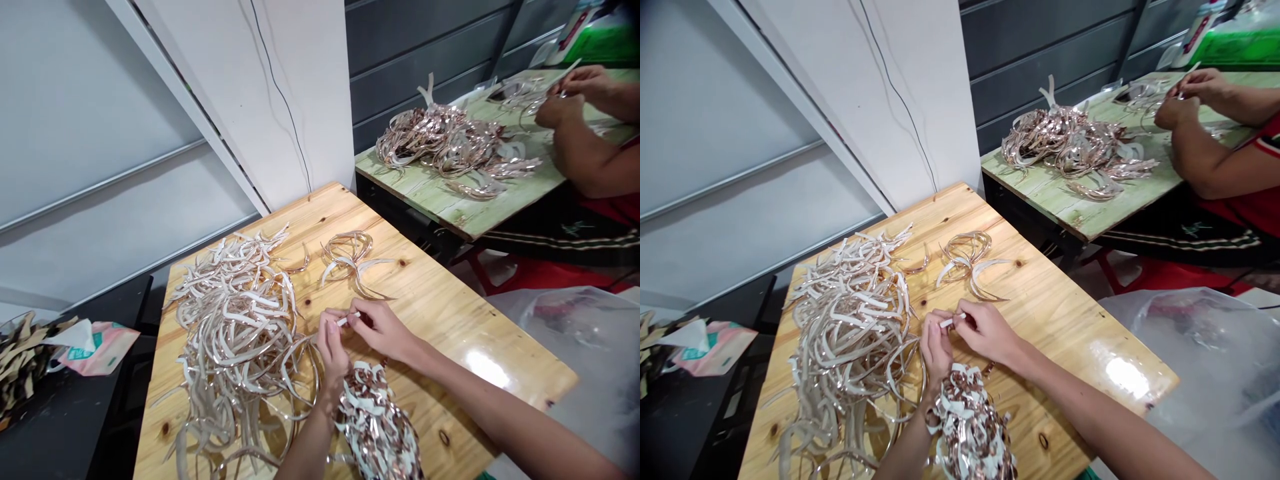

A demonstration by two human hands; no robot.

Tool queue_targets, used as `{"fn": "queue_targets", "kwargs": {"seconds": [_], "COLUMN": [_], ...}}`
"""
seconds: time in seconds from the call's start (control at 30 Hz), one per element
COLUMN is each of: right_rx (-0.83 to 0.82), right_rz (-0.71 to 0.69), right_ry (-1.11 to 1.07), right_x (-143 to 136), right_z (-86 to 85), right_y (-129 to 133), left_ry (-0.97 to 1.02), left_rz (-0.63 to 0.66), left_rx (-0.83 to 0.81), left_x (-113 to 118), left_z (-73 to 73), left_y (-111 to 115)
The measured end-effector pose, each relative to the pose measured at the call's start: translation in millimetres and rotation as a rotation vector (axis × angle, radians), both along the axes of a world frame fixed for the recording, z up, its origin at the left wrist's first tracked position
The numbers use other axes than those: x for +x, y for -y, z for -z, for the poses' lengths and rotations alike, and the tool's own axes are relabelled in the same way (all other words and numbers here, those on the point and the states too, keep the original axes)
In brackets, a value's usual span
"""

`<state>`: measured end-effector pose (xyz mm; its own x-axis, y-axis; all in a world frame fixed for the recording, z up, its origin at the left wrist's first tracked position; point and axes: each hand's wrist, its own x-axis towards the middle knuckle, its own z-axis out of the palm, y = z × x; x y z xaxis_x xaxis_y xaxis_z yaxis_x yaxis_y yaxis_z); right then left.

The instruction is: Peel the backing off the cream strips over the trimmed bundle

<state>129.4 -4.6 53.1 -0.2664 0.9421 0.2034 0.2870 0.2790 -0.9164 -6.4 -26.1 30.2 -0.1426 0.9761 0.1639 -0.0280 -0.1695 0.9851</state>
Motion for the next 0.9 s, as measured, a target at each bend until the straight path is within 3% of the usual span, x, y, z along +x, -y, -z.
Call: {"fn": "queue_targets", "kwargs": {"seconds": [0.13,0.33,0.57,0.8,0.9], "right_rx": [0.034,-0.181,-0.587,-0.652,-0.618], "right_rz": [-0.045,-0.010,0.062,0.139,0.144], "right_ry": [-0.030,-0.331,-0.718,-1.064,-1.102], "right_x": [1,-1,-6,-9,-9], "right_z": [-0.3,0.0,-1.9,0.9,1.1], "right_y": [0,-2,-4,-5,-4], "left_ry": [-0.064,-0.058,0.275,0.530,0.603], "left_rz": [0.147,0.173,0.065,0.061,0.079], "left_rx": [0.004,-0.098,-0.204,-0.278,-0.298], "left_x": [0,2,13,21,21], "left_z": [-3.1,-3.4,12.1,0.5,-4.5], "left_y": [-3,-3,-8,-13,-15]}}
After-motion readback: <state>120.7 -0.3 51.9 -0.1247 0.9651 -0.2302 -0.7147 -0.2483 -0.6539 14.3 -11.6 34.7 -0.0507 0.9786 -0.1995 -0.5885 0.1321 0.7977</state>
